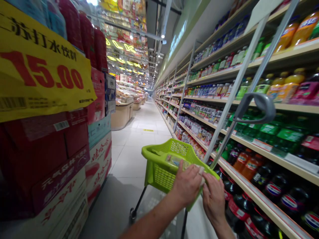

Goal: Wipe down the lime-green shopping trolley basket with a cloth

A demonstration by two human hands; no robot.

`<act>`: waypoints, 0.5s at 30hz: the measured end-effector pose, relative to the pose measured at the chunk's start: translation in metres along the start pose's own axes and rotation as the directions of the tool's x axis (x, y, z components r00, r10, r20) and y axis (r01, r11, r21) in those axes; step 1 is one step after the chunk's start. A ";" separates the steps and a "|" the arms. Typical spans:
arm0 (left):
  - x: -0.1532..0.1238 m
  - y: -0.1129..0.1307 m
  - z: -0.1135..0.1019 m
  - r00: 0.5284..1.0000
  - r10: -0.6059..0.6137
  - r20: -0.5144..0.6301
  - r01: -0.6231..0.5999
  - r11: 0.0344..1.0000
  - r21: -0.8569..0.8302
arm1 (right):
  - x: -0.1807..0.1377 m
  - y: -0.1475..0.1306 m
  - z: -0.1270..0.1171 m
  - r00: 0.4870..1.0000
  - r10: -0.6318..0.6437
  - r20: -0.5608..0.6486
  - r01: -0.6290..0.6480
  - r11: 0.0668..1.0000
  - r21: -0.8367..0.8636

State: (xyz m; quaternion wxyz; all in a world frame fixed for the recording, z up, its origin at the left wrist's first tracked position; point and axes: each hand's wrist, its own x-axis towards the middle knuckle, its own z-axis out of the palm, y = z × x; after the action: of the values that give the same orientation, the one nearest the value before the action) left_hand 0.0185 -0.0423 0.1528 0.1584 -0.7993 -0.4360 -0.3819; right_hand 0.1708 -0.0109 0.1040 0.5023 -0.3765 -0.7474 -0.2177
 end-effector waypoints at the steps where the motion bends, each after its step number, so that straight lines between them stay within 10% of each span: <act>1: -0.001 0.001 0.002 1.000 0.020 -0.005 -0.020 1.000 -0.003 | -0.001 0.003 -0.001 1.000 -0.024 0.017 0.024 1.000 -0.008; 9: -0.019 -0.065 -0.052 0.889 -0.451 -0.076 0.452 0.892 0.002 | -0.002 0.005 -0.001 0.999 -0.021 0.044 0.022 0.999 -0.024; 15: 0.001 -0.010 -0.017 0.990 -0.132 0.044 0.135 0.987 -0.087 | 0.000 -0.004 0.000 0.999 0.035 0.020 -0.035 0.999 -0.007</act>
State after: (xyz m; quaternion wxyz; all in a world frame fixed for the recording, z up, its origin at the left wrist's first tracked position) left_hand 0.0031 -0.0456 0.1639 0.0883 -0.7817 -0.4740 -0.3957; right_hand 0.1678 -0.0128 0.1044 0.4971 -0.3934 -0.7450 -0.2075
